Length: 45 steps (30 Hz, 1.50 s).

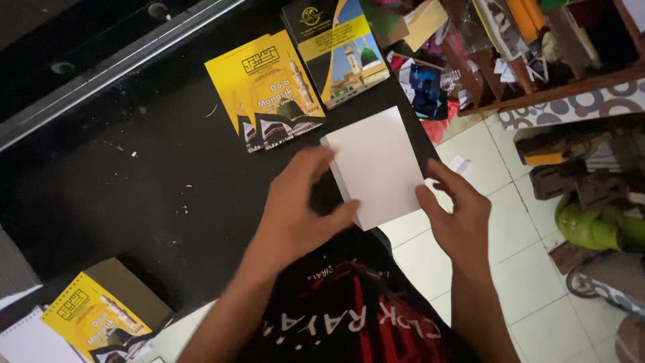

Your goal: The person assembles small booklets by inserting white paper stacks into yellow covers. They repeatedly pick up a cover, insert a paper stack, and place the finished booklet on a pile. Later, they handle a stack of white paper and fold a single sheet in half.

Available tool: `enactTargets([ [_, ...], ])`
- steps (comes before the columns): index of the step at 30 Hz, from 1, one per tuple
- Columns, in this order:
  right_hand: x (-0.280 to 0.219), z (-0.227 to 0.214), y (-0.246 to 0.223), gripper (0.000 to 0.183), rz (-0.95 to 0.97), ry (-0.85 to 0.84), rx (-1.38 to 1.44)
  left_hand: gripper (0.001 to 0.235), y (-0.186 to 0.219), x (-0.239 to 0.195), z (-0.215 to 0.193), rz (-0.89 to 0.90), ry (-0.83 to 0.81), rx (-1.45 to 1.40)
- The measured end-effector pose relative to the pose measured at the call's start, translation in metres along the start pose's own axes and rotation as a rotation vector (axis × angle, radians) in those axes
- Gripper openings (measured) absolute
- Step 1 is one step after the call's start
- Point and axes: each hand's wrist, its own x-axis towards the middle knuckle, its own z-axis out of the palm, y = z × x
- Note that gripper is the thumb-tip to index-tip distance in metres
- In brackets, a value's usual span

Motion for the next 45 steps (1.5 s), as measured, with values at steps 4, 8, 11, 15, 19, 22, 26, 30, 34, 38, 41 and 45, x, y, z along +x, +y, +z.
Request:
enactTargets([
  [4, 0.006, 0.011, 0.004, 0.038, -0.128, 0.014, -0.033, 0.070, -0.029, -0.026, 0.049, -0.368, 0.266, -0.429],
  [8, 0.000, 0.016, 0.007, 0.036, -0.169, 0.057, -0.009, 0.076, -0.018, -0.030, 0.067, -0.300, 0.298, -0.567],
  [11, -0.007, 0.018, 0.003, 0.035, -0.216, 0.077, -0.017, 0.073, -0.013, -0.030, 0.069, -0.304, 0.309, -0.617],
  [15, -0.010, 0.026, -0.001, 0.028, -0.347, 0.101, -0.106, 0.071, -0.013, -0.029, 0.069, -0.309, 0.351, -0.534],
  [19, -0.012, 0.028, 0.017, 0.028, -0.399, 0.077, -0.088, 0.062, -0.027, -0.033, 0.074, -0.320, 0.416, -0.460],
  [22, -0.013, 0.030, 0.024, 0.028, -0.459, 0.034, -0.182, 0.052, -0.044, -0.037, 0.078, -0.441, 0.492, -0.555],
  [26, -0.017, 0.028, 0.015, 0.030, -0.408, 0.031, -0.320, 0.052, -0.058, -0.040, 0.085, -0.493, 0.498, -0.666],
  [30, -0.018, 0.038, 0.016, 0.044, -0.751, 0.087, -0.244, 0.047, -0.044, -0.067, 0.055, -0.438, 0.535, -0.663],
  [34, -0.045, 0.072, -0.036, 0.086, -0.478, -0.200, 0.257, 0.036, -0.032, -0.114, 0.010, -0.277, 0.553, -0.622],
  [38, -0.049, 0.121, -0.037, 0.060, -0.216, -0.448, 0.242, 0.022, -0.036, -0.159, -0.033, -0.132, 0.652, -0.450],
  [41, -0.044, 0.184, -0.017, 0.041, -0.298, -0.542, 0.206, 0.025, -0.069, -0.179, -0.044, -0.117, 0.716, -0.434],
  [45, -0.048, 0.253, 0.014, 0.025, -0.463, -0.715, 0.412, 0.033, -0.130, -0.175, -0.026, -0.122, 0.837, -0.605],
])
